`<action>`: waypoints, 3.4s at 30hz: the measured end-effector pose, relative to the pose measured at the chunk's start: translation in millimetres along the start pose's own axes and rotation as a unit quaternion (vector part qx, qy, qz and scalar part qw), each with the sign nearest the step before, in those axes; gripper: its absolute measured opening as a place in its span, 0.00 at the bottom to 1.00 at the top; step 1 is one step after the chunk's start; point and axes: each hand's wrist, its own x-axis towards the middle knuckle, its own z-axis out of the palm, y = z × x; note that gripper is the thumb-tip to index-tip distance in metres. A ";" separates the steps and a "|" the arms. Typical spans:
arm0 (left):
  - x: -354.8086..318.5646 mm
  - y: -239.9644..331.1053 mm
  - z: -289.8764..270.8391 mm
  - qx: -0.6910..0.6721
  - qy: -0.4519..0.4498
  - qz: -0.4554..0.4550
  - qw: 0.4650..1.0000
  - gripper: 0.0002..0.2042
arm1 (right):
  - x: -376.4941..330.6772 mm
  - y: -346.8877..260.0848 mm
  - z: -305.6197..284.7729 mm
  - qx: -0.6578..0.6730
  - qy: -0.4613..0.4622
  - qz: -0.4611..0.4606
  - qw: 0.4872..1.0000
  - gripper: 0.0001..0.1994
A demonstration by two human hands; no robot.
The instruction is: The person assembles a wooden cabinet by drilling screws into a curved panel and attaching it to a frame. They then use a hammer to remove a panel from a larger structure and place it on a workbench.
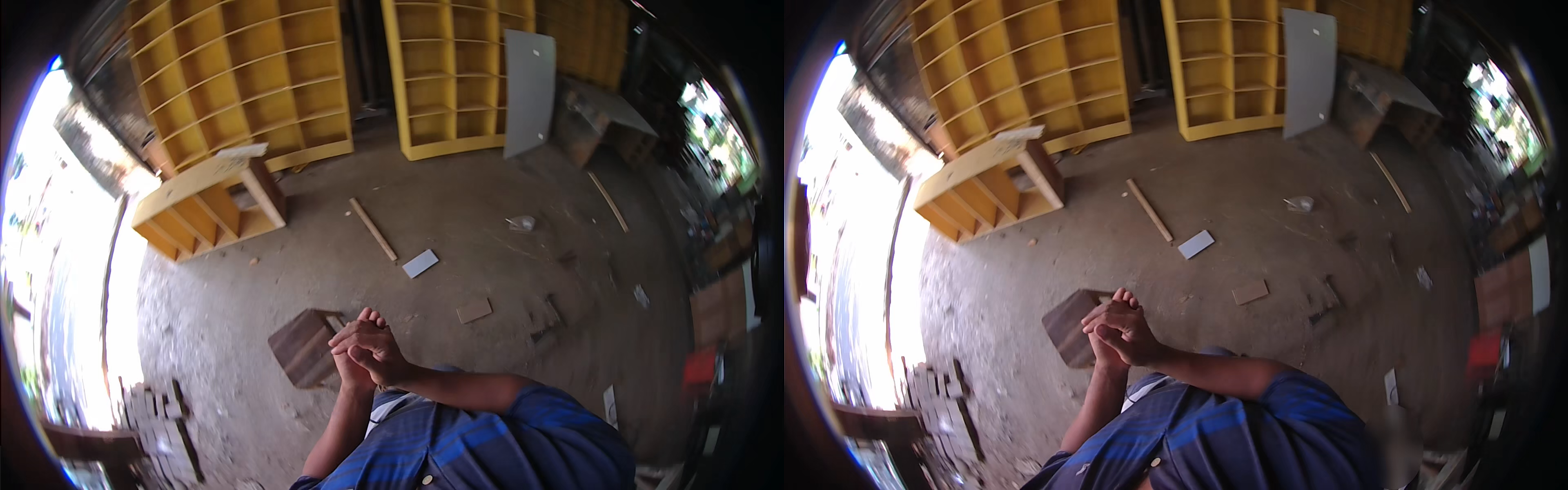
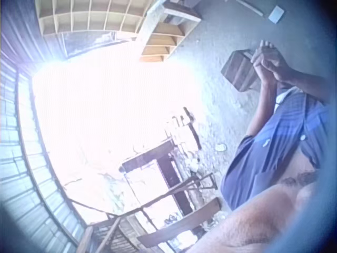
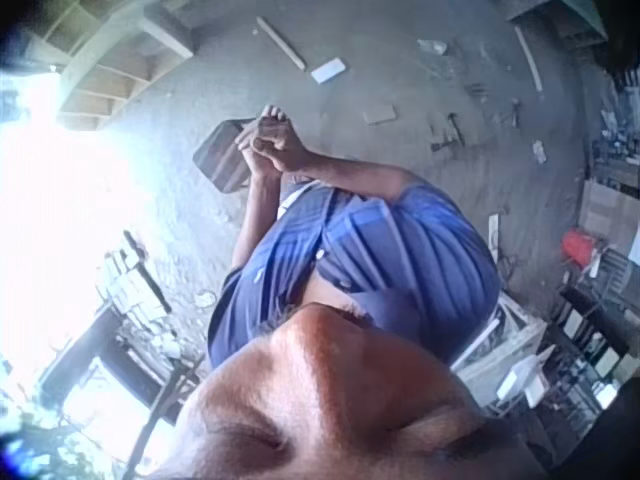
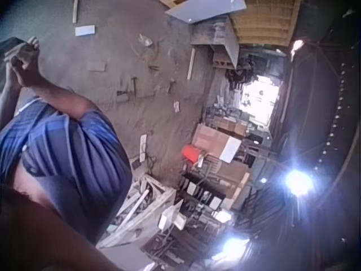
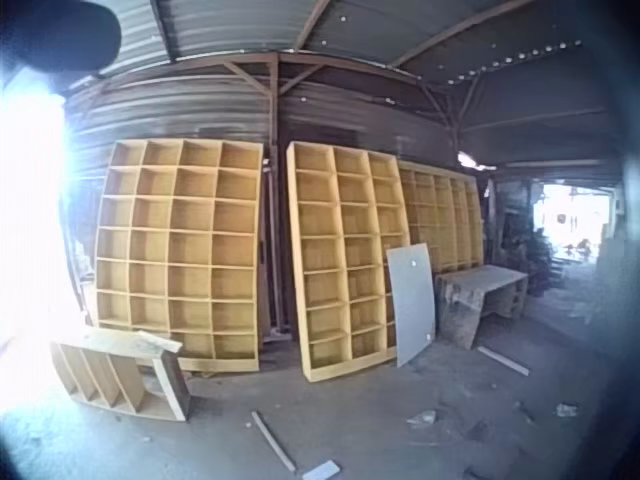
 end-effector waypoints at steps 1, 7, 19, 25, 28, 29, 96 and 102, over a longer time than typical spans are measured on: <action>29.0 9.2 8.5 0.057 0.011 -0.009 0.998 0.28 | 24.5 12.9 -4.0 -0.011 0.007 -0.008 1.000 0.23; 191.0 26.7 -10.6 0.112 0.020 -0.092 0.989 0.24 | 139.7 94.0 -50.2 -0.059 0.055 0.008 0.997 0.19; 398.5 175.6 -263.5 0.154 0.534 -0.090 0.826 0.15 | 354.8 300.9 -250.6 -0.126 0.104 0.243 0.956 0.10; 463.1 317.0 -326.8 0.158 0.603 0.075 0.779 0.09 | 366.8 395.2 -306.0 -0.247 0.091 0.369 0.891 0.15; 534.1 403.9 -354.3 0.159 0.640 0.105 0.744 0.07 | 382.3 423.9 -298.5 -0.313 0.050 0.403 0.858 0.16; 559.4 434.2 -365.7 0.167 0.635 0.116 0.746 0.06 | 379.0 434.7 -296.7 -0.332 0.051 0.417 0.844 0.16; 579.6 -404.6 19.0 0.107 -0.817 -0.559 -0.092 0.19 | 186.8 120.6 -287.5 -0.186 0.657 0.501 0.531 0.16; 600.6 -527.4 36.2 0.145 -0.823 -0.533 -0.130 0.18 | 158.3 77.5 -415.3 -0.248 0.655 0.409 0.585 0.17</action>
